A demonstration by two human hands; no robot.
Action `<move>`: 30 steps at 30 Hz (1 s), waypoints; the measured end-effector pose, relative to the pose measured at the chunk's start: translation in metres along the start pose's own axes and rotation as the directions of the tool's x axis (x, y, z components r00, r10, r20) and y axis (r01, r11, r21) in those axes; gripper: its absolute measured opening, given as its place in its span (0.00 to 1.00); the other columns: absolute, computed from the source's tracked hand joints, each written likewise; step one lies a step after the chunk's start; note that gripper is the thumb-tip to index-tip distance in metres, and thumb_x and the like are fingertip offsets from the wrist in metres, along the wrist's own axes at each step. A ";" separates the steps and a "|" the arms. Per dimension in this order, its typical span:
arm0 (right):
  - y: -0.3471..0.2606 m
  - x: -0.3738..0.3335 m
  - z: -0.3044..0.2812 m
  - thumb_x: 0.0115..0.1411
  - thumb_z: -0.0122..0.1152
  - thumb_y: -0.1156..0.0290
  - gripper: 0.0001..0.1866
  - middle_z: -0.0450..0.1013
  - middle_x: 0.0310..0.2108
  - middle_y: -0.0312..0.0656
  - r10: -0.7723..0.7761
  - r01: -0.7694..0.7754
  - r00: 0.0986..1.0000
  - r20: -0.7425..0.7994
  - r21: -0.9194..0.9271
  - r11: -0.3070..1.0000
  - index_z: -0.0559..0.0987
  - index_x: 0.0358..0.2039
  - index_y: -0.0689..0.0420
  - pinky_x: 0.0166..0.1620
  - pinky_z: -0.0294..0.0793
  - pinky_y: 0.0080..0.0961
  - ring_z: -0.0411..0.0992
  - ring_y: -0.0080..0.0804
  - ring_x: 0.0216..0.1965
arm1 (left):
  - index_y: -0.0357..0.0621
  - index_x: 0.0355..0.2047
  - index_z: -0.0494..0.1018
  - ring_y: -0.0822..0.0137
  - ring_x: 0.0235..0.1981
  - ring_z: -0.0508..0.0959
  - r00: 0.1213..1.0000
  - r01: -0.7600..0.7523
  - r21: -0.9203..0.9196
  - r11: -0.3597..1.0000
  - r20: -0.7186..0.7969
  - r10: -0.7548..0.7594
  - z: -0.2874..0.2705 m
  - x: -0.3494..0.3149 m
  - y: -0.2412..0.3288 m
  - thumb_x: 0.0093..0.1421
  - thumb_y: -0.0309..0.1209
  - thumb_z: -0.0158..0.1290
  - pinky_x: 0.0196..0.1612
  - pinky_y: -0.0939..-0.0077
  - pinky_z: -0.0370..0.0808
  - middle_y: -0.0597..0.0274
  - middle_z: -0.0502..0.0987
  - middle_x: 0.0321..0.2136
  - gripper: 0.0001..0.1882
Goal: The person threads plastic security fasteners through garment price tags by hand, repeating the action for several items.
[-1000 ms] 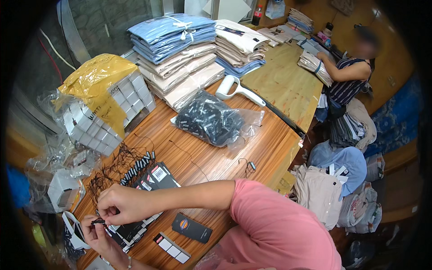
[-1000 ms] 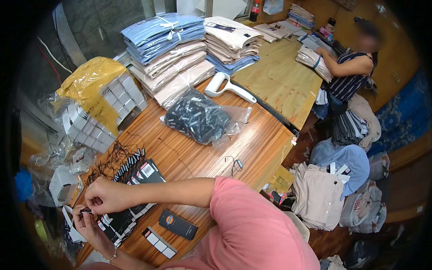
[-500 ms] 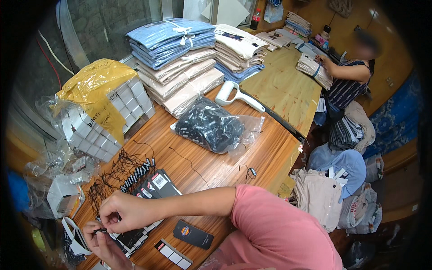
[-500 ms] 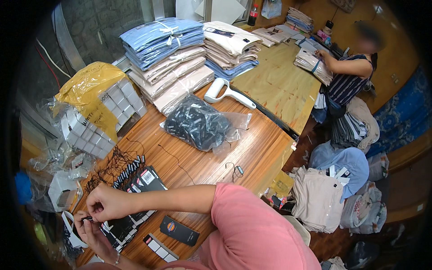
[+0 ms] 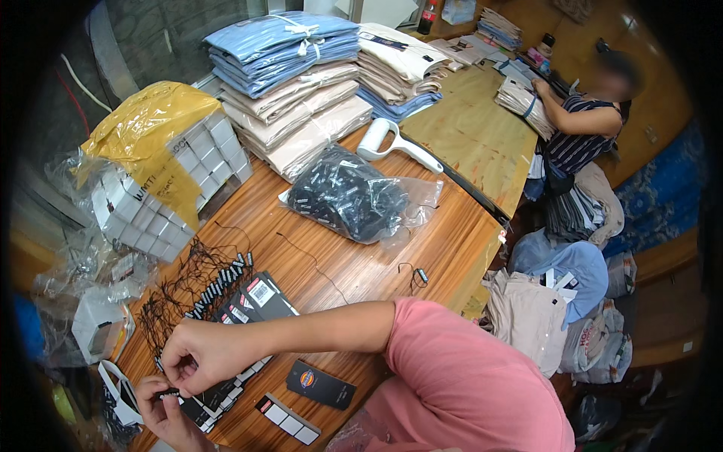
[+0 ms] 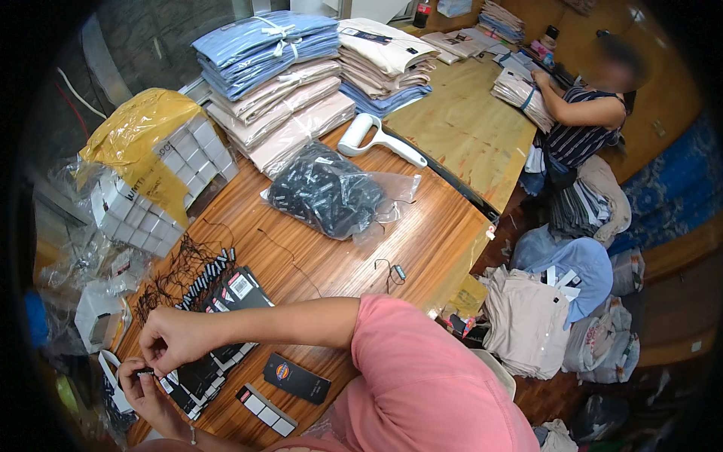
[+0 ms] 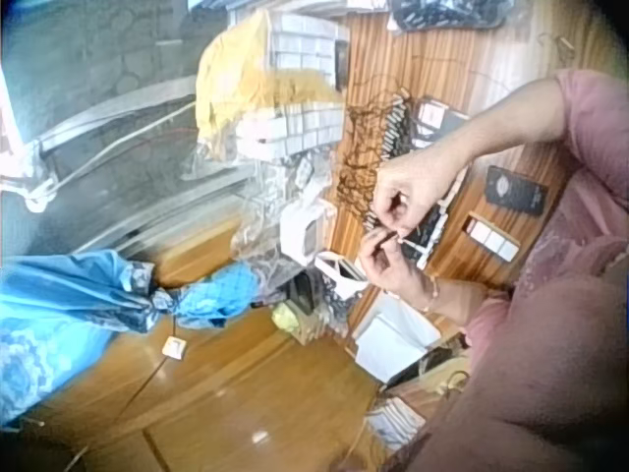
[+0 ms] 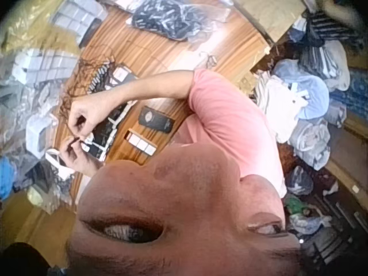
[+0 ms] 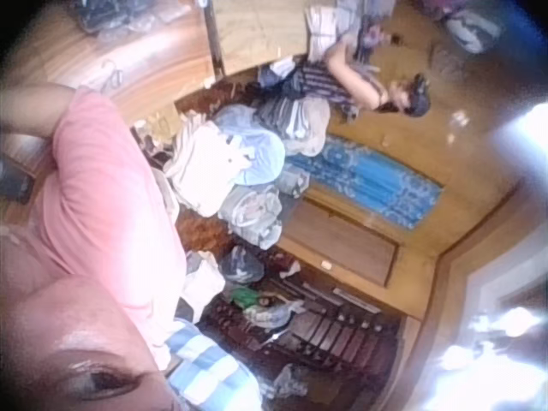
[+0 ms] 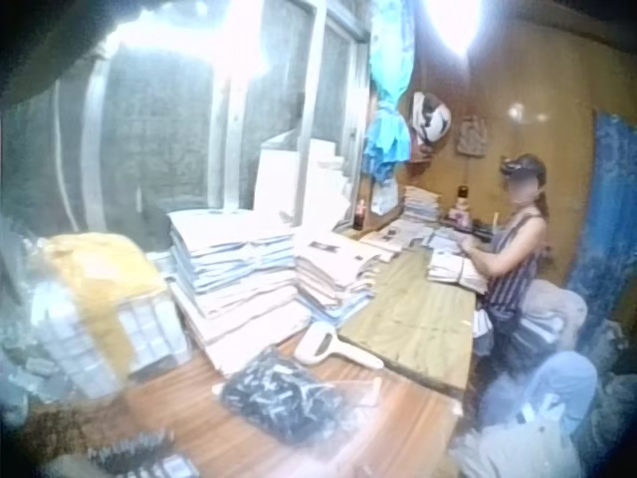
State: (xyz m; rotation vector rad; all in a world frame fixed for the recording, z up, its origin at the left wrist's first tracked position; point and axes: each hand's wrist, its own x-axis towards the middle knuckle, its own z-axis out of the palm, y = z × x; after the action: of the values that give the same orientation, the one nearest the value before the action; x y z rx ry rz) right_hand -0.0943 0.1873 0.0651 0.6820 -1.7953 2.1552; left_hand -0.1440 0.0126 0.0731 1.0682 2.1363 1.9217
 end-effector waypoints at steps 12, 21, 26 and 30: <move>0.006 -0.007 0.001 0.47 0.59 0.79 0.04 0.69 0.24 0.34 0.237 -0.245 0.969 0.072 0.417 0.875 0.73 0.26 0.64 0.31 0.65 0.13 0.65 0.15 0.26 | 0.41 0.23 0.63 0.72 0.24 0.62 0.998 0.050 -0.303 0.952 0.052 -0.036 0.014 0.012 -0.007 0.46 0.44 0.57 0.31 0.80 0.60 0.64 0.63 0.21 0.20; -0.003 0.004 0.000 0.48 0.57 0.81 0.03 0.67 0.22 0.32 0.274 -0.270 0.962 -0.005 0.158 0.950 0.72 0.24 0.63 0.30 0.64 0.12 0.63 0.14 0.26 | 0.35 0.28 0.70 0.71 0.32 0.69 1.000 0.022 -0.112 0.993 -0.016 -0.024 0.008 0.013 0.011 0.45 0.21 0.53 0.37 0.81 0.64 0.63 0.70 0.27 0.07; 0.004 0.008 0.003 0.47 0.57 0.82 0.04 0.67 0.25 0.33 0.339 -0.330 0.938 -0.071 0.111 0.937 0.72 0.24 0.63 0.32 0.63 0.13 0.63 0.16 0.28 | 0.37 0.32 0.70 0.77 0.31 0.71 1.000 -0.005 -0.264 0.965 0.015 0.010 0.008 0.017 -0.014 0.53 0.27 0.51 0.34 0.85 0.67 0.64 0.72 0.29 0.08; 0.004 0.003 0.003 0.44 0.59 0.79 0.05 0.68 0.26 0.35 0.368 -0.358 0.916 -0.159 0.090 0.929 0.72 0.24 0.62 0.34 0.63 0.16 0.64 0.19 0.28 | 0.36 0.34 0.67 0.77 0.34 0.70 0.992 0.109 -0.393 0.913 0.107 -0.072 0.010 0.018 -0.011 0.53 0.23 0.50 0.37 0.85 0.67 0.64 0.70 0.30 0.08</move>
State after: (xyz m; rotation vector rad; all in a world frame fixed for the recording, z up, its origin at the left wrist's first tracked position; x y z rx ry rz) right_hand -0.0983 0.1830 0.0642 0.1666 -1.8892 2.4194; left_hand -0.1572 0.0313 0.0679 0.9345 1.6137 2.0931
